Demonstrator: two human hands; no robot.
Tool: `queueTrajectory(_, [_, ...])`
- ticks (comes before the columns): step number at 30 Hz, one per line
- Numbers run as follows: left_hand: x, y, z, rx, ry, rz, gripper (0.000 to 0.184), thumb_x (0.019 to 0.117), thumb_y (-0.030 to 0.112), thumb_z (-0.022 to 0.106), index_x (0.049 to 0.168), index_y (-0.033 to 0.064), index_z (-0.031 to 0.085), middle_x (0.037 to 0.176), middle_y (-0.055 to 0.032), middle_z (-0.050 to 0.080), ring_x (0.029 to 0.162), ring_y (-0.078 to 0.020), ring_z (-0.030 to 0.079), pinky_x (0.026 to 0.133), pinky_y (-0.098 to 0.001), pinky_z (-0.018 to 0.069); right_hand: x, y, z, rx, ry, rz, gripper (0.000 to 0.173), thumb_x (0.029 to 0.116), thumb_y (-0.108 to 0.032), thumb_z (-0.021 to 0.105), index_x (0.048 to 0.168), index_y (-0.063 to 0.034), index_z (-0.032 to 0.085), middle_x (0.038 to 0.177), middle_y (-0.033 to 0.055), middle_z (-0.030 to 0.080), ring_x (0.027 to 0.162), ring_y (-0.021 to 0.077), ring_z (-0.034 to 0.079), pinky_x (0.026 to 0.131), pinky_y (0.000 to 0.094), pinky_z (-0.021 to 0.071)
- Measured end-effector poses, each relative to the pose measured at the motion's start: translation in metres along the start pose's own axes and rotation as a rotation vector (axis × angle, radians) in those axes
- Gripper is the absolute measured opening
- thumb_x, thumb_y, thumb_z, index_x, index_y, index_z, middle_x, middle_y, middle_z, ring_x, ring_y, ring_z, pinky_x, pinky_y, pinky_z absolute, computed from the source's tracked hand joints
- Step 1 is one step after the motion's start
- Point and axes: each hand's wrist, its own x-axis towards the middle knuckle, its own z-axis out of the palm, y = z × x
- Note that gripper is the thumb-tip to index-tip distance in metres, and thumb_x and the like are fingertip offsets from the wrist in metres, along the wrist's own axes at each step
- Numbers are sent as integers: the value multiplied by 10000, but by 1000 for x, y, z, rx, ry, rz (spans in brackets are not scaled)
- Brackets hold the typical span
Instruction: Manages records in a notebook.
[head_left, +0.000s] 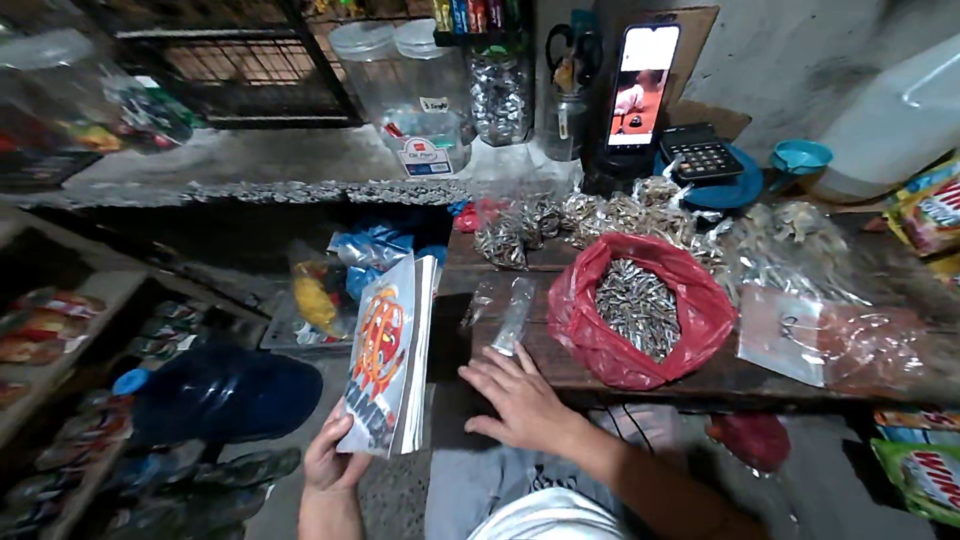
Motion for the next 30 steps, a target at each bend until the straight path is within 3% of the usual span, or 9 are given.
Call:
queueTrajectory(4, [0,-2,4,3,-9,3,361,833,274,751,1184,192,738,1111,-2,764,1004,-91,731,860,-278,614,27,-3,-2,-92,-307,107,557,1005,-406,608,1454,-78,573,1484,183,560,1516,441,299,1176,764,52])
queueTrajectory(11, [-2,-8,5,90,17,-66,423,801,293,799,1207,206,721,1094,14,768,985,-74,733,844,-273,619,35,13,-31,-240,-262,381,732,1026,-555,493,1587,-96,389,1559,341,384,1497,534,264,1187,751,40])
queueTrajectory(15, [2,-13,25,247,195,-166,548,683,301,860,1156,161,622,950,46,774,837,-65,745,735,-257,632,34,25,-48,-236,-141,489,589,1090,-328,440,1578,-9,358,1553,340,393,1497,528,270,1202,719,68])
queueTrajectory(18, [10,-20,36,401,229,-241,561,714,200,722,1227,102,519,921,66,764,785,-50,735,669,-243,625,20,36,-44,-135,223,344,428,1022,-81,474,1418,64,547,1426,277,572,1407,488,454,1186,666,260])
queueTrajectory(22, [21,-25,67,711,297,-334,546,833,111,596,1349,50,428,960,35,723,718,-17,694,555,-187,568,6,55,-29,-30,577,96,359,1005,-74,419,1231,130,609,1268,289,656,1264,429,602,1113,512,446])
queueTrajectory(24, [20,-27,76,946,267,-299,753,888,199,652,1521,13,289,1206,-118,642,883,-93,677,689,-275,574,2,58,-25,-21,629,41,372,1044,-130,403,1225,130,599,1249,296,657,1253,394,615,1108,461,456])
queueTrajectory(27, [6,-33,73,1281,72,-197,1095,808,514,745,1610,9,195,1490,-265,480,1288,-332,576,1022,-530,507,0,59,-22,-38,659,4,404,1076,-223,410,1227,109,584,1248,291,654,1263,359,610,1117,421,447])
queueTrajectory(29, [-4,-36,75,1469,12,-133,1097,766,533,793,1592,7,300,1447,-393,434,1238,-573,524,942,-719,461,-1,60,-21,-44,664,-5,434,1080,-264,416,1233,107,580,1243,292,654,1258,354,612,1119,417,442])
queueTrajectory(30, [-8,-37,75,1527,24,-99,1057,756,500,810,1576,16,350,1462,-421,392,1228,-620,502,927,-739,450,-1,60,-20,-42,660,-4,449,1078,-279,418,1237,108,581,1245,292,653,1260,358,611,1120,422,441])
